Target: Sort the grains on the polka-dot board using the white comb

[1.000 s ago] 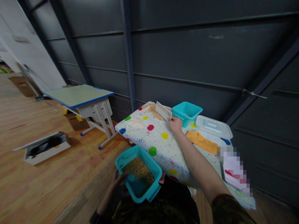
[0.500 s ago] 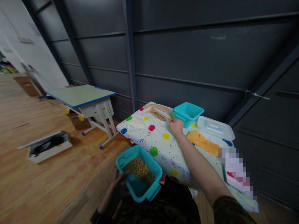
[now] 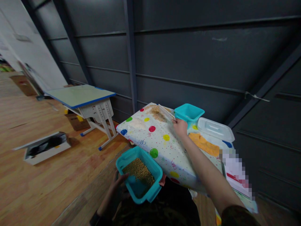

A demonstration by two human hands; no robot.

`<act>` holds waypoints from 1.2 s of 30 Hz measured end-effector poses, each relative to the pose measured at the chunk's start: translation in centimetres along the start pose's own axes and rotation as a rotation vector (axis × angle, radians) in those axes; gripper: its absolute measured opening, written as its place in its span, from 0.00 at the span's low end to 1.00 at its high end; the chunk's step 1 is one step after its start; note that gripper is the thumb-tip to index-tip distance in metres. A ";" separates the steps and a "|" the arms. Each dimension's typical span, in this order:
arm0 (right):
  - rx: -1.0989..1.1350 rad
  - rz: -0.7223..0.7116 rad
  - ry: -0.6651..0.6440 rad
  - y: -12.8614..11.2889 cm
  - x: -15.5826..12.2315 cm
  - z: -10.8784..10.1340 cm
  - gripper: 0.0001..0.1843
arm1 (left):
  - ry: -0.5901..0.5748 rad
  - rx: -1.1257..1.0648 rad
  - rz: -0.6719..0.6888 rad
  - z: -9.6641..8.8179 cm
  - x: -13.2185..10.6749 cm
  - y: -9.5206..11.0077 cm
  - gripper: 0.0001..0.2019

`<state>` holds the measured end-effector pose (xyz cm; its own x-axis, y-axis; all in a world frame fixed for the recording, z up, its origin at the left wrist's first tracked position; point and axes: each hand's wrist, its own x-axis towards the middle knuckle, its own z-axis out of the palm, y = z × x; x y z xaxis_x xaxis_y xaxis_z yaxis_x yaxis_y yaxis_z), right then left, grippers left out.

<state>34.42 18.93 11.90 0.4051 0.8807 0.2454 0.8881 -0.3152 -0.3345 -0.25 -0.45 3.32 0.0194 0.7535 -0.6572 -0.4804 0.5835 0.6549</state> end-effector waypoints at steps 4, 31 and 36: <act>-0.059 -0.039 -0.019 2.0 -1.3 -0.2 0.24 | 0.013 0.028 0.009 -0.5 0.7 -0.6 0.51; -0.028 -0.171 -0.004 4.3 -1.8 1.4 0.25 | -0.007 0.144 0.087 -1.0 0.4 -0.4 0.39; 0.008 -0.193 0.047 5.3 -1.8 1.5 0.23 | 0.002 0.180 0.090 -1.0 0.4 -0.4 0.37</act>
<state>38.04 16.21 8.33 0.2372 0.9072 0.3475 0.9485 -0.1390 -0.2847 -0.92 -0.68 2.36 -0.0188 0.8048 -0.5933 -0.3154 0.5583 0.7673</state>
